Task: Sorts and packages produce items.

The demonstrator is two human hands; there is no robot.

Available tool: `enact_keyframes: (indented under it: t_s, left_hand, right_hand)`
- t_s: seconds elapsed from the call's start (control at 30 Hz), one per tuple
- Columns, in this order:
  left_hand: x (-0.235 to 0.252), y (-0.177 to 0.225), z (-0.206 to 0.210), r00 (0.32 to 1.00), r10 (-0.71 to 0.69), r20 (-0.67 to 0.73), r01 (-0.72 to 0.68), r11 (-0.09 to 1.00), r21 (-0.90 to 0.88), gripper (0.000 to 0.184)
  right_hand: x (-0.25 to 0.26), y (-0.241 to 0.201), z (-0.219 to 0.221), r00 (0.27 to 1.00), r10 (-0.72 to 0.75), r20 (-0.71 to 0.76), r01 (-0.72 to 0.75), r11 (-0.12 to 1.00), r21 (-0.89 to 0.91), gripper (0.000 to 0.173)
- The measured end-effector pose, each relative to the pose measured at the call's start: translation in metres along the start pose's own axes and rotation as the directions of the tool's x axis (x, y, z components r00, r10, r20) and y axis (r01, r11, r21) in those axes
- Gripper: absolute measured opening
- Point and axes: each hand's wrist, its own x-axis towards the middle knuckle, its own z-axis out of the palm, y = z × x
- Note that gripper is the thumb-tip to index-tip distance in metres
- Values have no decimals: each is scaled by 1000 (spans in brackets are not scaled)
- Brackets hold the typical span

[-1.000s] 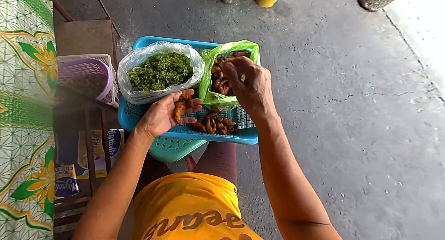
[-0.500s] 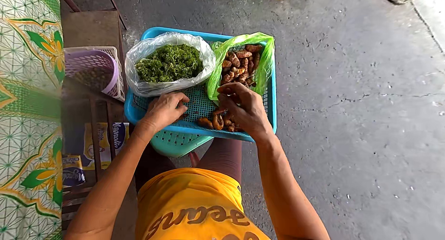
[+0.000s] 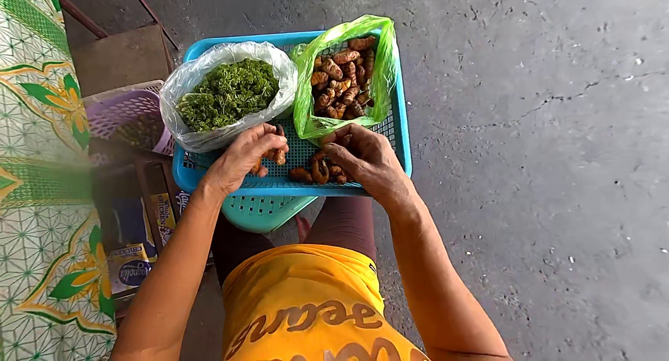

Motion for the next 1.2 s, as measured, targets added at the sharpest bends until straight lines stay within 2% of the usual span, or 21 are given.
enact_keyframes:
  t_s: [0.07,0.17,0.3,0.47,0.6,0.73,0.8,0.87,0.9,0.97,1.0,1.07,1.2]
  left_hand:
    - [-7,8,6,998,-65,4,62,941,-333,22]
    - [-9,9,16,994,-110,26,108,852,-512,25]
    - [-7,9,25,985,-172,-7,142,836,-530,26]
    - [-9,10,25,984,-176,4,148,814,-562,27]
    - [-11,7,24,992,-118,41,120,812,-572,25]
    - [-13,5,21,993,-118,-10,92,827,-554,27]
    - [-13,3,17,990,-97,-107,41,901,-433,30]
    - [-15,1,15,973,-26,-227,-2,992,-122,24]
    - [-18,-1,14,965,41,-261,-18,996,92,25]
    - [-30,-2,18,946,223,-235,-90,878,471,25]
    - [-32,2,23,938,283,-202,-127,820,557,23]
    - [-23,11,34,922,360,-143,-205,766,609,22]
    - [21,39,60,797,588,-138,-392,677,623,30]
  right_hand:
    - [0,-4,7,999,-33,12,34,999,-16,13]
    - [1,-11,21,996,-77,48,82,988,-129,11]
    - [2,-12,36,987,-147,62,159,939,-304,19]
    - [5,-15,47,976,-210,63,217,888,-404,35]
    - [11,-13,49,972,-211,100,233,854,-465,19]
    - [11,-2,36,965,-210,159,256,889,-381,21]
    - [8,-3,26,980,-158,123,190,930,-316,25]
    - [5,-3,14,991,-115,65,129,945,-302,27]
    - [4,-3,7,994,-101,39,108,938,-331,27]
    - [4,-4,-7,995,-102,-12,87,902,-422,25]
    - [5,-6,-14,991,-129,-44,92,871,-483,24]
    - [18,-11,-28,978,-187,-95,89,780,-620,25]
    - [67,-23,-55,969,-219,-117,77,712,-698,34]
